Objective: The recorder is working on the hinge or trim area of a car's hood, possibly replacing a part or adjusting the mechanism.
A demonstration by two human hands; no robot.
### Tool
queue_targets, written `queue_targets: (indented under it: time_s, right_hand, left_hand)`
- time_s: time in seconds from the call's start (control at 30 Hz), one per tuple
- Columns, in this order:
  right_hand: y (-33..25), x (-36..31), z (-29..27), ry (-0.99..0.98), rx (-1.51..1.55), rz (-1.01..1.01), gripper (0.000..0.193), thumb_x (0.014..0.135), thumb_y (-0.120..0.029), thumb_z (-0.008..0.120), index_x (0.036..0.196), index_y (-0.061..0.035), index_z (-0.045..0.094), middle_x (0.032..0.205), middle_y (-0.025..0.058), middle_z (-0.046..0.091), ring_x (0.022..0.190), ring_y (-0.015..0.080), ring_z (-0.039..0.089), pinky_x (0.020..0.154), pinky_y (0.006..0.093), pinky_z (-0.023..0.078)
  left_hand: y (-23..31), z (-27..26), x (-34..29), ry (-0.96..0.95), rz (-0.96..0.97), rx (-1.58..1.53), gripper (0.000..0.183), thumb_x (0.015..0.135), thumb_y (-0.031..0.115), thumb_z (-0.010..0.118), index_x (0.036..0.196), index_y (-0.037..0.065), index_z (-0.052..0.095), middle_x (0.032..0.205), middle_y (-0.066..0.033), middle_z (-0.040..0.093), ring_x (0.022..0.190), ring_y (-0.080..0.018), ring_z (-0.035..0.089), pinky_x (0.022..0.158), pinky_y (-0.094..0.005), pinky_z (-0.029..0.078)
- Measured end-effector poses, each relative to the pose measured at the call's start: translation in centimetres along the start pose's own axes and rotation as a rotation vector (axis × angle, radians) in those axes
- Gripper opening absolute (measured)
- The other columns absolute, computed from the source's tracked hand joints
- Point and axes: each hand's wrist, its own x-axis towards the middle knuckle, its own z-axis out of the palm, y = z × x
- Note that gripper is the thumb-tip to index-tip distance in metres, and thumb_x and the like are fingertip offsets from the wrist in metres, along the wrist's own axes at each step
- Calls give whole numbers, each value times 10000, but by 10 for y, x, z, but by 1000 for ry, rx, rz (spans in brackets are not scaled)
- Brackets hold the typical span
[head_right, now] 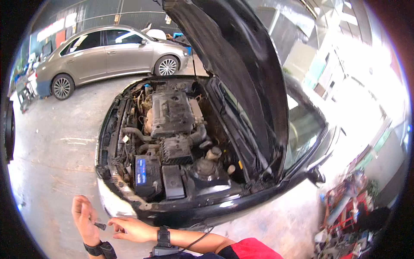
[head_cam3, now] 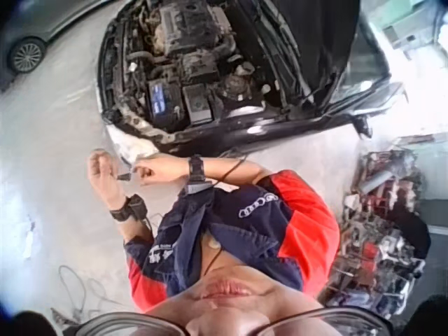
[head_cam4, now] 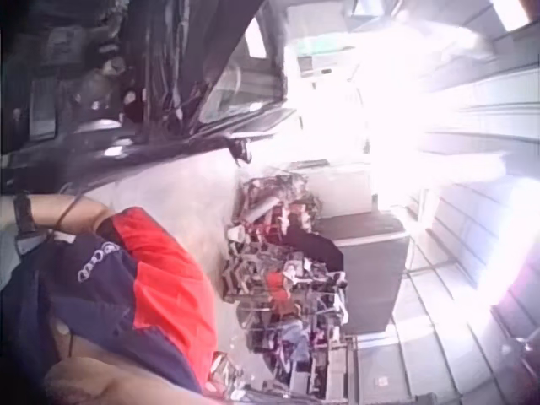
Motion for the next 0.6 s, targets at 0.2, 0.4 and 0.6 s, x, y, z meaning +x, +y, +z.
queue_targets:
  time_s: [0.2, 0.4, 0.6]
  right_hand:
    - [-25, 8, 56, 298, 10, -84, 373, 847, -215, 675, 1139, -59, 504, 799, 93, 591, 710, 246, 612, 636, 366, 482]
    - [-33, 71, 82, 261, -107, 67, 289, 842, -253, 675, 975, -51, 515, 786, 106, 593, 711, 255, 609, 631, 369, 475]
    - [25, 164, 93, 462, -129, 160, 256, 870, -262, 650, 967, -48, 548, 802, 115, 638, 744, 272, 634, 667, 363, 487]
  left_hand:
    - [-5, -60, -32, -149, -235, 53, 293, 912, 308, 644, 956, 40, 533, 663, 49, 424, 476, -13, 328, 407, -188, 213]
    - [-17, -111, -6, -173, -264, -18, 292, 949, 317, 585, 992, 31, 542, 668, 51, 386, 621, -34, 365, 506, -209, 277]
    - [2, -262, 64, -246, -359, 646, 259, 969, 230, 551, 1096, 8, 589, 771, 25, 497, 615, -59, 397, 524, -222, 348]
